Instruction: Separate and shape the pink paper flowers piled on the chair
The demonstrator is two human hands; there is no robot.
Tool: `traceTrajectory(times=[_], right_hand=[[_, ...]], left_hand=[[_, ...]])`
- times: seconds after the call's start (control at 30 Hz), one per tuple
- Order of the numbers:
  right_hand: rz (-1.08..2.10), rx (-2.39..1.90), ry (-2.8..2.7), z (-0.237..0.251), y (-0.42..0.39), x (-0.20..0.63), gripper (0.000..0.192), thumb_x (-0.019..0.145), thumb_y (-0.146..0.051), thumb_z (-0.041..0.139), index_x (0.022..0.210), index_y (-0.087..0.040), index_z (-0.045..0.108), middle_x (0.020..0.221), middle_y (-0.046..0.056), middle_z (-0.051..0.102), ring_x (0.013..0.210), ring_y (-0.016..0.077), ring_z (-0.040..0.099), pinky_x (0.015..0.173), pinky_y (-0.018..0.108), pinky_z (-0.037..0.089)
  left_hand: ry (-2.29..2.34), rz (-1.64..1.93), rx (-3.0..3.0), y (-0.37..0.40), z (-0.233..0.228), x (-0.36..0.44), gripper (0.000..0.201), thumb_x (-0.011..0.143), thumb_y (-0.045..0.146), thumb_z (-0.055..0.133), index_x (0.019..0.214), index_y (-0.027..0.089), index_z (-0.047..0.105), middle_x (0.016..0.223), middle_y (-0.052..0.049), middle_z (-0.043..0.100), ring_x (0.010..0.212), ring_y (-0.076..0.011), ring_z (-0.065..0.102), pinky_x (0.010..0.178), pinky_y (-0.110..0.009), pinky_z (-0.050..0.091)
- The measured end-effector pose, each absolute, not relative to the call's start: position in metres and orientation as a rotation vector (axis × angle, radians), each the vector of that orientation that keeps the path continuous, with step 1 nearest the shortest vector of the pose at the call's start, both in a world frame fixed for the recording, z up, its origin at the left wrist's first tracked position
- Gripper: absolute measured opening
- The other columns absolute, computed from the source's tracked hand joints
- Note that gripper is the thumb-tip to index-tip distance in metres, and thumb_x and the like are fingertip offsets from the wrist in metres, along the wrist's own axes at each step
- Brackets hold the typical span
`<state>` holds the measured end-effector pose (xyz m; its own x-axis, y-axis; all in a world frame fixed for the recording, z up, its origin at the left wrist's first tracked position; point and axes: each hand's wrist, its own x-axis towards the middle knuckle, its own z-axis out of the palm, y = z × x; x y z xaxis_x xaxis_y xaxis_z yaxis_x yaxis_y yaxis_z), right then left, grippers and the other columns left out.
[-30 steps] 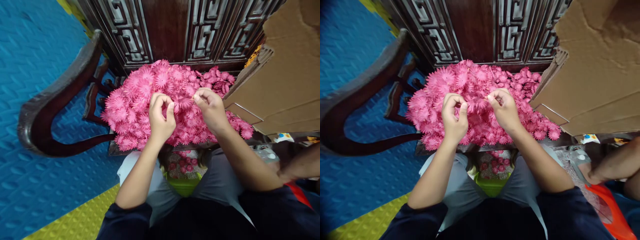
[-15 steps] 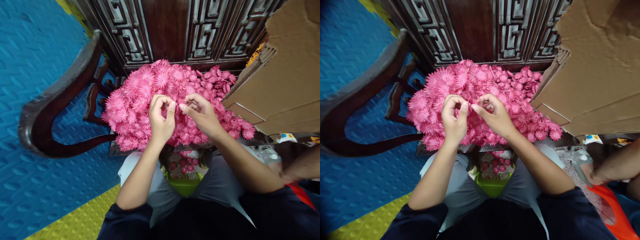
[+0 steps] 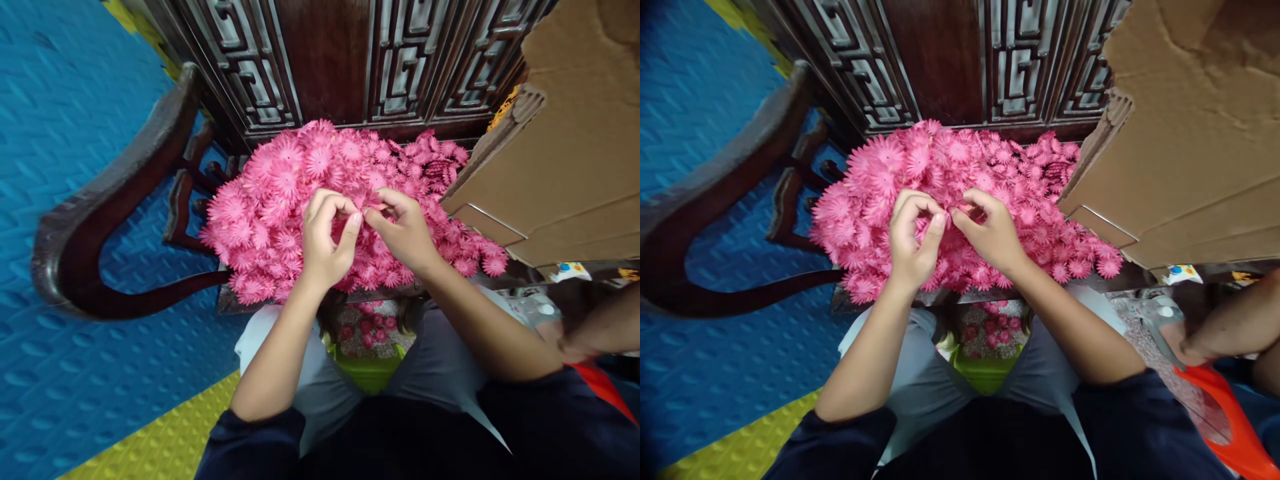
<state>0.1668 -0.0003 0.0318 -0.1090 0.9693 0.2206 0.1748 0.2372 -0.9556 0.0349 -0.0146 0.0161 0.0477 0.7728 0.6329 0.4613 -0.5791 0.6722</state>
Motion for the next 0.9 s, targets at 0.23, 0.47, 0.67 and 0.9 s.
traceTrajectory(times=[0.23,0.47,0.67,0.9], right_hand=[[1.113,-1.112,-1.372,0.027,0.004,0.17,0.018,0.069,-0.014,0.05,0.057,-0.019,0.038,0.057,-0.006,0.037,0.055,0.0059,0.035,0.056,0.023,0.03],[1.146,-1.102,-1.369,0.024,0.006,0.171,0.017,0.068,-0.015,0.051,0.057,-0.019,0.039,0.057,-0.007,0.037,0.056,0.0056,0.035,0.056,0.023,0.029],[1.077,-1.138,-1.401,0.025,0.005,0.17,0.018,0.07,-0.014,0.05,0.057,-0.019,0.038,0.057,-0.007,0.036,0.055,0.0054,0.033,0.057,0.024,0.029],[1.101,-1.111,-1.39,0.022,0.005,0.169,0.012,0.073,-0.015,0.049,0.062,-0.018,0.044,0.06,-0.006,0.042,0.056,0.0062,0.039,0.056,0.023,0.032]], left_hand=[[1.425,1.525,2.178,-0.013,0.01,0.037,0.054,0.071,0.052,0.066,0.112,0.021,0.051,0.091,-0.004,0.055,0.084,-0.0167,0.052,0.08,-0.032,0.043],[1.605,1.528,2.226,-0.014,0.011,0.037,0.018,0.08,0.032,0.058,0.093,0.022,0.066,0.086,-0.005,0.053,0.086,-0.0185,0.051,0.08,-0.034,0.041],[1.568,1.511,2.293,-0.014,0.011,0.037,0.025,0.076,0.038,0.063,0.093,0.02,0.066,0.089,-0.006,0.054,0.088,-0.0193,0.052,0.081,-0.035,0.042],[1.563,1.446,2.151,-0.012,0.009,0.038,0.025,0.073,0.037,0.067,0.092,0.02,0.067,0.088,-0.005,0.057,0.087,-0.018,0.055,0.08,-0.034,0.045]])
